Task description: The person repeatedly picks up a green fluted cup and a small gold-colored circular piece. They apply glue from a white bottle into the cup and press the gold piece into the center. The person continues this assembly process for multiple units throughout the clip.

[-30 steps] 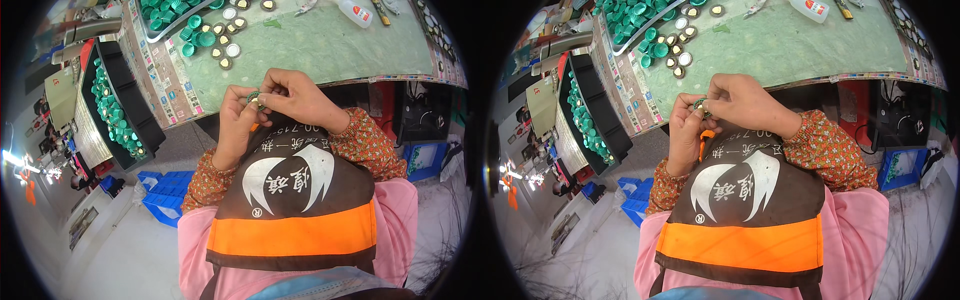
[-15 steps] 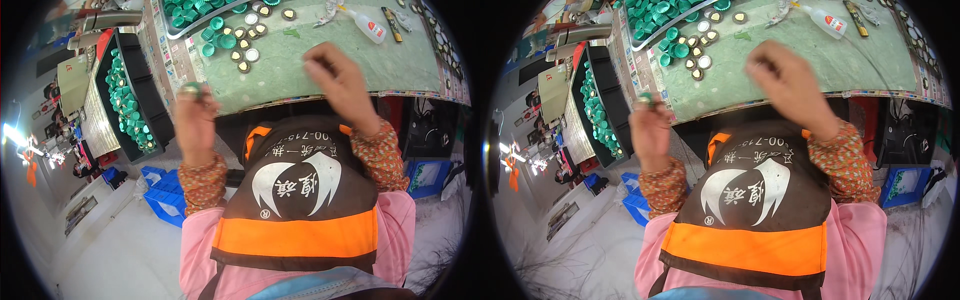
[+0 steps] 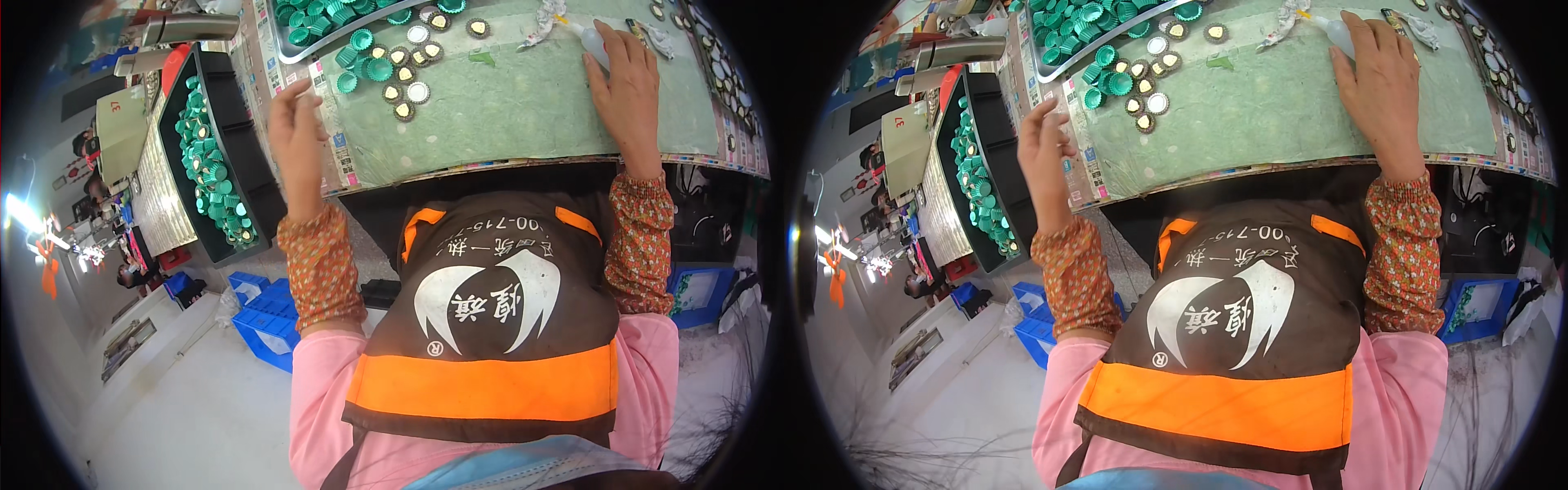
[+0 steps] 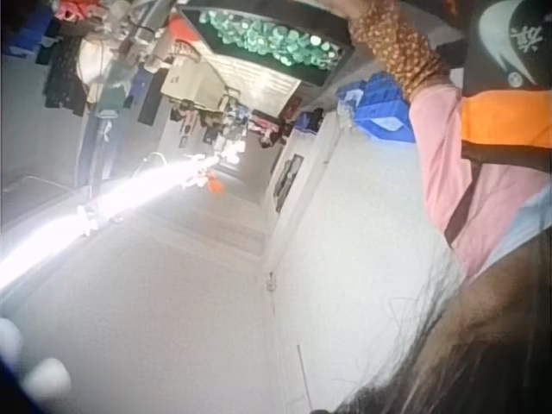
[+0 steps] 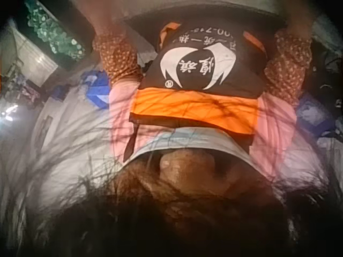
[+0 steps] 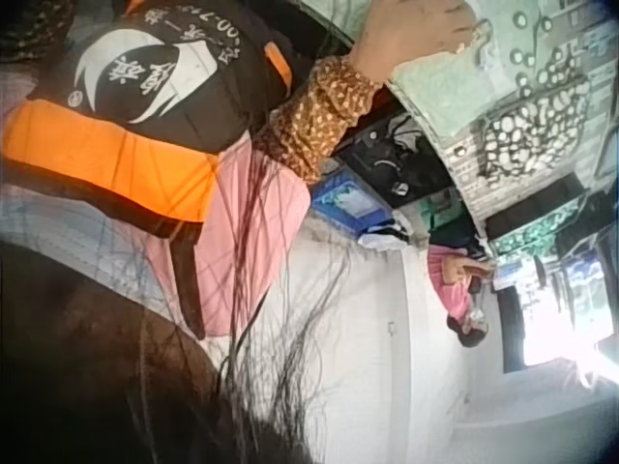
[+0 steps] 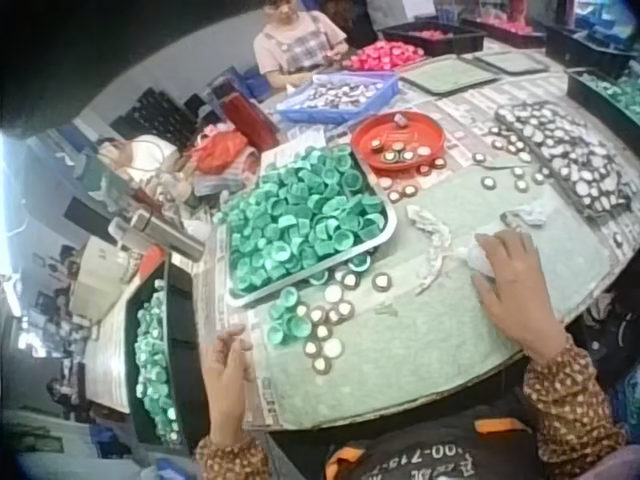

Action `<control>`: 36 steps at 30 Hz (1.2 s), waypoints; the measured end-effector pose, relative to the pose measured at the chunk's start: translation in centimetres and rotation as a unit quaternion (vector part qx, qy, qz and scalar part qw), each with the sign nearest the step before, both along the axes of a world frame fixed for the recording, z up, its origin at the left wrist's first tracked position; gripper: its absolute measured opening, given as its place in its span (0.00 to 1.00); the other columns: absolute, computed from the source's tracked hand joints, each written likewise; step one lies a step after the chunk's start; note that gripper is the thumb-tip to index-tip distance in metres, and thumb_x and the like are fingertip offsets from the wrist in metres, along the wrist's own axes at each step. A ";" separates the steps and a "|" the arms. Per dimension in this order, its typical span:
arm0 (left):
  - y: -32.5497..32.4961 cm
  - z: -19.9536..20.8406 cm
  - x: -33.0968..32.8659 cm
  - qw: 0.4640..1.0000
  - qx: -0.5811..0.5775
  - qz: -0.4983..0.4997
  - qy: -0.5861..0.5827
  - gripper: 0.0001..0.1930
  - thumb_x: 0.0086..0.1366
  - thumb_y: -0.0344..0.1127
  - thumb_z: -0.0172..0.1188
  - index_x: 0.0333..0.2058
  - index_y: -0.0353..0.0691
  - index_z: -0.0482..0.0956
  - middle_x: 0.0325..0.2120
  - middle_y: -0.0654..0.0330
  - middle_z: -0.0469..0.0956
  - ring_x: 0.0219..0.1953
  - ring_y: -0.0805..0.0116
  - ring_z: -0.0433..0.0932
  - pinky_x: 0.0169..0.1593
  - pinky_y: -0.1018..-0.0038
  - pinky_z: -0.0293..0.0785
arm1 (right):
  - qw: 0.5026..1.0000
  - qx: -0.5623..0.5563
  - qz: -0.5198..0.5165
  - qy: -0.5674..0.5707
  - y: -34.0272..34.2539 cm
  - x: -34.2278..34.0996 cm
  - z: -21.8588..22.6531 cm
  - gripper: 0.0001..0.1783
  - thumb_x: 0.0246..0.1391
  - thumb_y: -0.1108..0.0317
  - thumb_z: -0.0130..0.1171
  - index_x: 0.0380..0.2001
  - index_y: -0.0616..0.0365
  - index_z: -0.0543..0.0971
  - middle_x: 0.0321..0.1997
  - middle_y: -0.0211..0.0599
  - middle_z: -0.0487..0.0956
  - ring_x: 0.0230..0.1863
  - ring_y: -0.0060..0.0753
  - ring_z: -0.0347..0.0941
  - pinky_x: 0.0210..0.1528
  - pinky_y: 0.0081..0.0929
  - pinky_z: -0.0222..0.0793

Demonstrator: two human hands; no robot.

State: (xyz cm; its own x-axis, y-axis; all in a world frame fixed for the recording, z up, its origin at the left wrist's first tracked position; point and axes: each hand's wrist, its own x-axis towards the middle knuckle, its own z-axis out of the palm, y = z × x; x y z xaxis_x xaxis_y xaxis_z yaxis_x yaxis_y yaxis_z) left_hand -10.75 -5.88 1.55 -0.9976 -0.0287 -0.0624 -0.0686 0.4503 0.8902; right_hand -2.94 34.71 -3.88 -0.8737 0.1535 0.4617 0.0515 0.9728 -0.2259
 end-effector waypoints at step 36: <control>7.7 0.0 9.4 0.820 0.426 -0.190 -0.332 0.22 0.73 0.35 0.55 0.62 0.41 0.62 0.42 0.59 0.74 0.37 0.74 0.78 0.38 0.71 0.86 | 0.747 -0.622 0.171 -0.161 -13.5 3.2 4.6 0.16 0.54 0.70 0.66 0.44 0.60 0.74 0.34 0.35 0.78 0.35 0.22 0.74 0.37 0.27 0.73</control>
